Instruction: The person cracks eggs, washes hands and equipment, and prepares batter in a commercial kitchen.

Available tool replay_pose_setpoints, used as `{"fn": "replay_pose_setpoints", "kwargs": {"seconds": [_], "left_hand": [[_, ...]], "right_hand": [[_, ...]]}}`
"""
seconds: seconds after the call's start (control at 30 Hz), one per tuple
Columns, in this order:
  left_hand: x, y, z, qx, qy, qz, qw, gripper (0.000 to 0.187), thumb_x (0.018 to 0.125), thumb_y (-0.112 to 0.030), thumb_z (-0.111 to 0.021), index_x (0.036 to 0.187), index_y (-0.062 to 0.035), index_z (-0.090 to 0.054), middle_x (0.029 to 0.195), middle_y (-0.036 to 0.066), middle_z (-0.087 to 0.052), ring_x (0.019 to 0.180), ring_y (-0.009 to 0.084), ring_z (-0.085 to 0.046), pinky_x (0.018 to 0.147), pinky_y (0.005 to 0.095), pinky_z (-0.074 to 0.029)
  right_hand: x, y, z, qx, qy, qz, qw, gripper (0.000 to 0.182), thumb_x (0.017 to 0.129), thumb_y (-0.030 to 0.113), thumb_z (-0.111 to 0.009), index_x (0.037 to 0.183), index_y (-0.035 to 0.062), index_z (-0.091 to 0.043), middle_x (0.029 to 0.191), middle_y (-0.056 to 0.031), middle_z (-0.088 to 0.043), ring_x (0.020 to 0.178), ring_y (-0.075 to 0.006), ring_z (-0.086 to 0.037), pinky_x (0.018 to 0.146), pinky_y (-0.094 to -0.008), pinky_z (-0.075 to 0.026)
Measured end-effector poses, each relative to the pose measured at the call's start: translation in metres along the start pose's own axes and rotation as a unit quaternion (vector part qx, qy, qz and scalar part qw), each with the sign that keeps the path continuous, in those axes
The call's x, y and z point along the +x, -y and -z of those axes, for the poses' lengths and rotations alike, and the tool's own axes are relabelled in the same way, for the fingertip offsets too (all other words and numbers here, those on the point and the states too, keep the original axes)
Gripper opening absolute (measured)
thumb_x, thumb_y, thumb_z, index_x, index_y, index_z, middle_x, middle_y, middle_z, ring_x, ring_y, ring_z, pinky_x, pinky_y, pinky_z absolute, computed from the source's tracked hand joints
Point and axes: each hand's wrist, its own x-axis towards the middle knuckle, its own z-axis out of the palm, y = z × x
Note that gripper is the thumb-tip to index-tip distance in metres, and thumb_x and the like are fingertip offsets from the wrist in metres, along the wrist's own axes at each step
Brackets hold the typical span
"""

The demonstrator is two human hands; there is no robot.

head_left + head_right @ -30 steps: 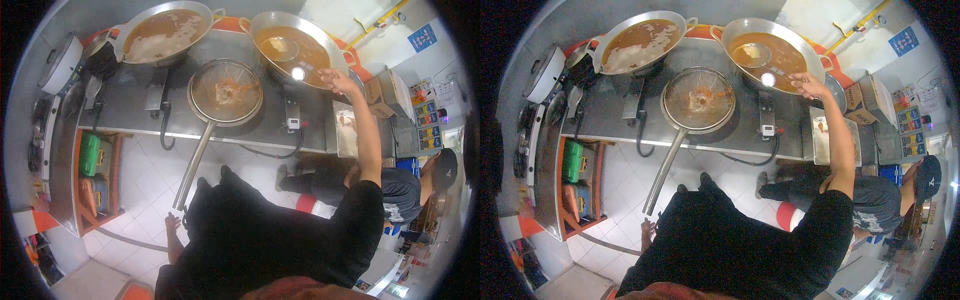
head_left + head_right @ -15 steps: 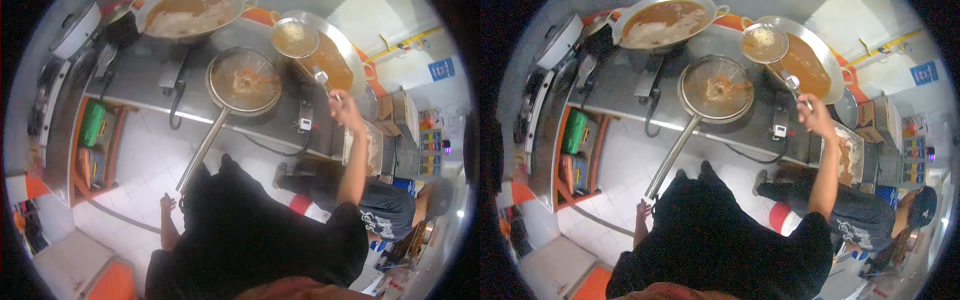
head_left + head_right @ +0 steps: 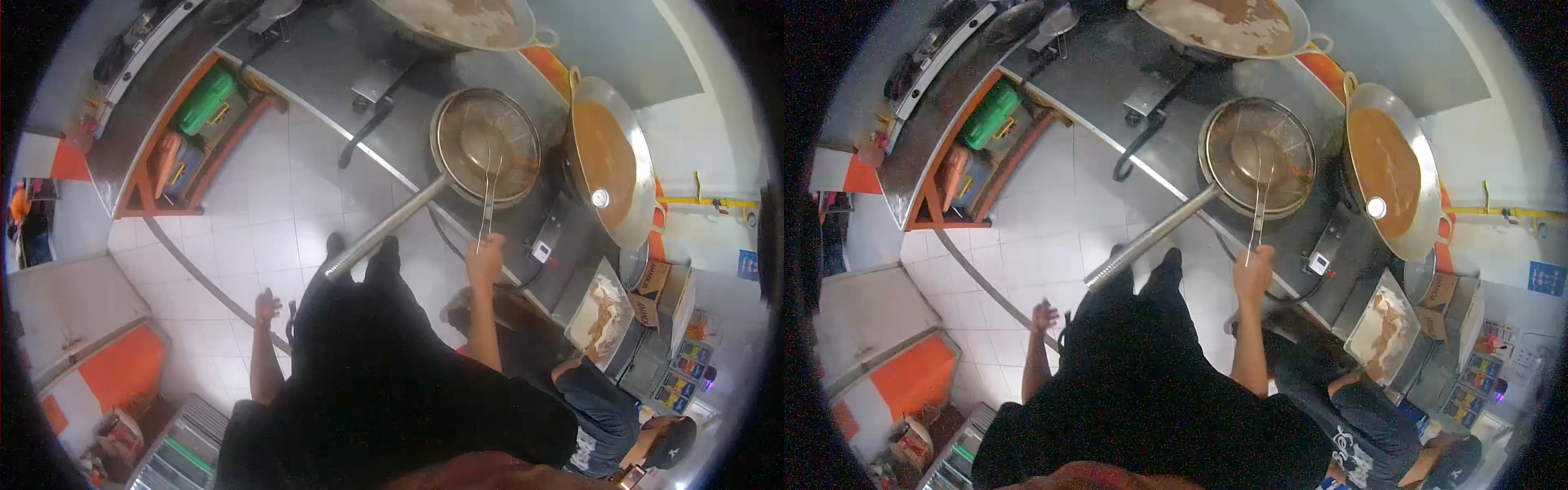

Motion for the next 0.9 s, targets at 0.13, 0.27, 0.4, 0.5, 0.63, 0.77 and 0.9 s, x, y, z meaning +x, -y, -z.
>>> {"fn": "replay_pose_setpoints", "kwargs": {"seconds": [0.13,0.27,0.4,0.5,0.63,0.77,0.9], "left_hand": [[0.001,0.068,0.033,-0.032,0.025,0.030,0.999,0.064,0.089,-0.067,-0.046,0.115,-0.0084,-0.050,0.096,0.015,-0.065,0.076,0.0276,-0.064,0.060,0.0422,-0.050],[-0.011,0.100,0.068,-0.040,0.039,0.039,0.998,0.056,0.093,-0.058,-0.046,0.103,-0.0034,-0.053,0.087,0.013,-0.063,0.066,0.0239,-0.057,0.057,0.0410,-0.047],[0.019,0.117,0.106,-0.120,0.047,0.058,0.990,0.051,0.094,-0.054,-0.045,0.101,-0.0042,-0.053,0.083,0.011,-0.061,0.064,0.0198,-0.055,0.053,0.0353,-0.047],[0.012,0.073,0.117,-0.168,-0.012,-0.005,0.986,0.051,0.094,-0.054,-0.045,0.102,-0.0043,-0.052,0.082,0.011,-0.061,0.062,0.0179,-0.055,0.050,0.0345,-0.046],[0.075,0.019,0.160,-0.179,0.041,-0.022,0.983,0.051,0.095,-0.052,-0.045,0.110,-0.0031,-0.050,0.084,0.012,-0.063,0.064,0.0180,-0.059,0.050,0.0334,-0.047],[0.089,-0.064,0.200,-0.116,-0.048,-0.074,0.989,0.059,0.095,-0.052,-0.047,0.117,0.0028,-0.048,0.100,0.017,-0.065,0.079,0.0225,-0.066,0.065,0.0368,-0.053],[0.109,-0.095,0.255,-0.145,-0.084,-0.088,0.982,0.062,0.093,-0.053,-0.049,0.118,0.0039,-0.048,0.101,0.018,-0.066,0.081,0.0228,-0.066,0.065,0.0351,-0.053]], "right_hand": [[0.009,-0.001,0.003,-0.043,-0.009,0.105,0.993,0.032,0.081,0.026,-0.066,0.101,0.0042,-0.056,0.099,-0.0213,-0.062,0.093,-0.0423,-0.060,0.080,-0.0476,-0.046],[-0.004,0.110,0.053,-0.085,-0.066,0.149,0.983,0.033,0.083,0.029,-0.067,0.101,0.0026,-0.057,0.101,-0.0199,-0.060,0.094,-0.0385,-0.060,0.080,-0.0450,-0.047],[-0.029,0.231,0.061,-0.003,-0.046,0.276,0.960,0.031,0.087,0.030,-0.064,0.100,0.0015,-0.060,0.094,-0.0178,-0.065,0.088,-0.0372,-0.062,0.077,-0.0437,-0.048],[-0.060,0.326,0.044,-0.004,0.044,0.414,0.909,0.033,0.088,0.032,-0.064,0.101,0.0020,-0.061,0.094,-0.0185,-0.066,0.088,-0.0383,-0.063,0.077,-0.0449,-0.049],[-0.106,0.436,0.012,-0.165,0.278,0.517,0.793,0.034,0.087,0.034,-0.063,0.102,0.0029,-0.061,0.097,-0.0199,-0.065,0.091,-0.0392,-0.062,0.079,-0.0469,-0.048],[-0.138,0.525,-0.056,-0.311,0.392,0.596,0.628,0.036,0.091,0.036,-0.057,0.100,0.0016,-0.064,0.097,-0.0215,-0.065,0.094,-0.0399,-0.062,0.082,-0.0489,-0.047],[-0.157,0.602,-0.174,-0.344,0.411,0.637,0.554,0.036,0.094,0.035,-0.052,0.092,0.0021,-0.068,0.089,-0.0218,-0.066,0.092,-0.0404,-0.063,0.082,-0.0491,-0.048]]}}
